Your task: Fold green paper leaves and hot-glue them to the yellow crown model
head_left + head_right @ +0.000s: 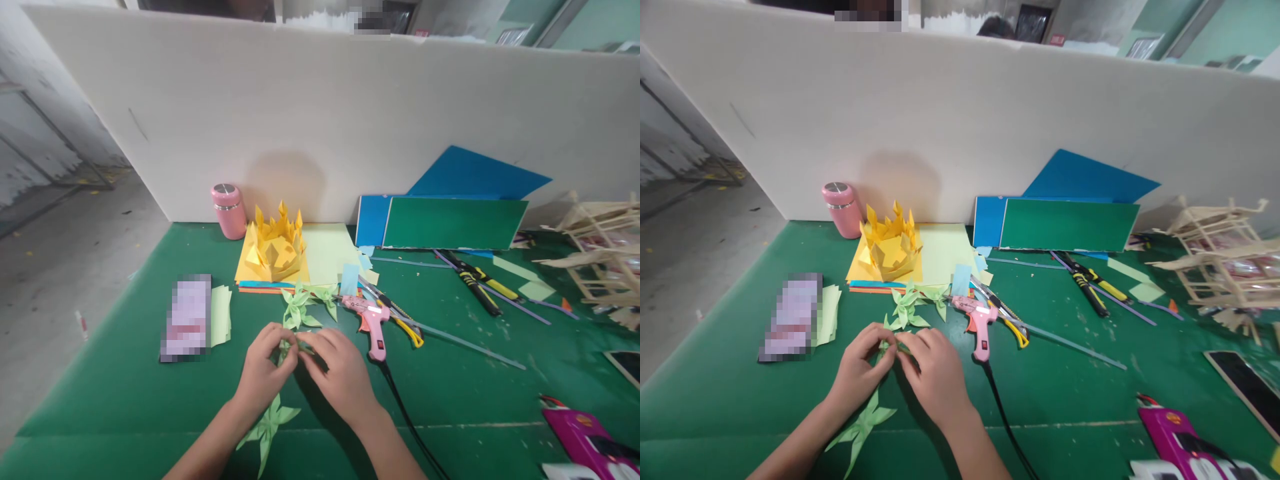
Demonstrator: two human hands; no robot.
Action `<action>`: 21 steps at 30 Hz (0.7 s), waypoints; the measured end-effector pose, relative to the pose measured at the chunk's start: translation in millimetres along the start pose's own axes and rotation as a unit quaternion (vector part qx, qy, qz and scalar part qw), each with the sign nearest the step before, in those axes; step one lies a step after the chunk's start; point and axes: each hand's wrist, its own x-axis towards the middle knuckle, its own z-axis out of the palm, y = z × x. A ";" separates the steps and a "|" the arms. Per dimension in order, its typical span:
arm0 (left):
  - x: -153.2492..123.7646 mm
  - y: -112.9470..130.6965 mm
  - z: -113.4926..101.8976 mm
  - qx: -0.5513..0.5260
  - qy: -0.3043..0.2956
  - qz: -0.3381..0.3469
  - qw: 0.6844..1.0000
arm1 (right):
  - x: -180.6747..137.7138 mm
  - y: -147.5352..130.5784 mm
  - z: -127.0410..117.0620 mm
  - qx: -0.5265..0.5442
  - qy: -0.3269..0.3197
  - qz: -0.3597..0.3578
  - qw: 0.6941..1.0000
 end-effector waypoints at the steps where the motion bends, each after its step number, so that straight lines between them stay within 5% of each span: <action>1: 0.3 0.5 -0.1 0.007 -0.002 0.005 1.000 | 0.5 0.0 -0.7 -0.009 -0.002 0.002 1.000; 10: 1.2 -1.7 2.1 -0.119 -0.004 -0.146 0.982 | 1.3 0.4 -2.1 -0.022 0.045 0.010 0.999; 21: 3.4 1.4 2.3 -0.222 -0.028 -0.235 0.946 | 0.7 3.2 0.2 0.030 0.043 0.024 0.998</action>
